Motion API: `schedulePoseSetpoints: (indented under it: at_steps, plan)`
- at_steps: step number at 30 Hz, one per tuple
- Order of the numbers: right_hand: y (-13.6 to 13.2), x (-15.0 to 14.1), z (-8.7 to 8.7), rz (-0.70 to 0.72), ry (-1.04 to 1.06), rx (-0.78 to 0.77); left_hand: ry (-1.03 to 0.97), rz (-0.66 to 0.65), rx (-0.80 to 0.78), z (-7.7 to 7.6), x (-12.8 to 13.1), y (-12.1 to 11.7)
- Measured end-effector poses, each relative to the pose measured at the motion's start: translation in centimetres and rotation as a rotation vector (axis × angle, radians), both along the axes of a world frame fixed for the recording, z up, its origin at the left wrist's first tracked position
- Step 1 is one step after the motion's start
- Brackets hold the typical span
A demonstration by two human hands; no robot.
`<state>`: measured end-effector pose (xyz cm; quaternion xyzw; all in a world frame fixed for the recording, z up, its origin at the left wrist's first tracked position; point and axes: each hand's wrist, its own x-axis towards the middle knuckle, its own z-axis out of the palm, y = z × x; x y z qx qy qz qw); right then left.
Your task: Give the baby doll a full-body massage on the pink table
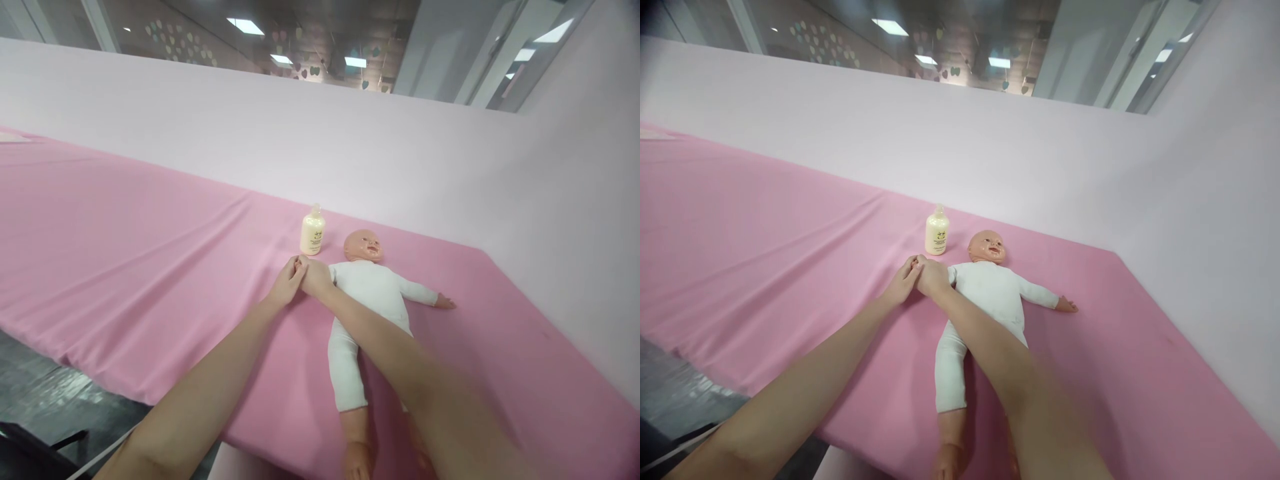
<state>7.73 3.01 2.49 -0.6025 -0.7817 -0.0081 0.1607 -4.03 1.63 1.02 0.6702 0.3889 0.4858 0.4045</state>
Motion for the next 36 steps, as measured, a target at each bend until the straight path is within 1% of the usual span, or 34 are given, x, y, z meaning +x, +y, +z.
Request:
schedulePoseSetpoints:
  at_steps: [2,5,8,14,16,18,20,22,24,25,27,29,33,36]
  plan:
    - [0.0,0.0,0.1,0.005,0.009,-0.028,-0.033,-0.017,-0.043,0.1,0.0,-0.2]
    - [0.0,0.0,0.2,0.006,0.008,-0.030,-0.047,0.003,-0.078,0.0,0.0,-0.2]
    - [-0.1,-0.1,0.2,0.000,0.006,-0.024,-0.036,0.017,-0.063,0.0,0.0,-0.2]
    - [-0.3,0.0,0.2,0.016,0.032,0.001,0.012,0.001,-0.014,0.2,0.0,-0.4]
    - [-0.5,0.1,0.3,0.024,0.059,0.036,-0.029,-0.009,0.001,0.2,0.0,-0.3]
    - [-0.8,0.0,0.4,0.059,0.105,0.094,-0.116,0.017,0.000,0.0,0.1,0.0]
    - [-1.0,0.0,0.5,0.133,0.146,0.149,-0.203,0.061,-0.055,-0.3,0.3,0.4]
    - [-1.2,0.0,0.6,0.223,0.163,0.180,-0.278,0.056,-0.183,-0.4,0.5,0.7]
    - [-1.5,0.0,0.8,0.301,0.180,0.212,-0.369,-0.009,-0.311,-0.3,0.7,0.9]
    - [-1.6,0.0,0.8,0.331,0.196,0.235,-0.431,-0.049,-0.345,-0.2,0.8,0.9]
    - [-1.8,-0.1,1.0,0.369,0.229,0.286,-0.559,-0.111,-0.367,0.1,0.8,0.8]
    - [-2.0,-0.2,1.2,0.400,0.229,0.308,-0.653,-0.140,-0.405,0.3,0.7,0.7]
    - [-2.1,-0.5,1.2,0.471,0.144,0.291,-0.724,-0.139,-0.551,0.3,0.4,0.7]
    - [-2.0,-0.5,1.1,0.485,0.118,0.305,-0.705,-0.166,-0.578,0.2,0.1,0.7]
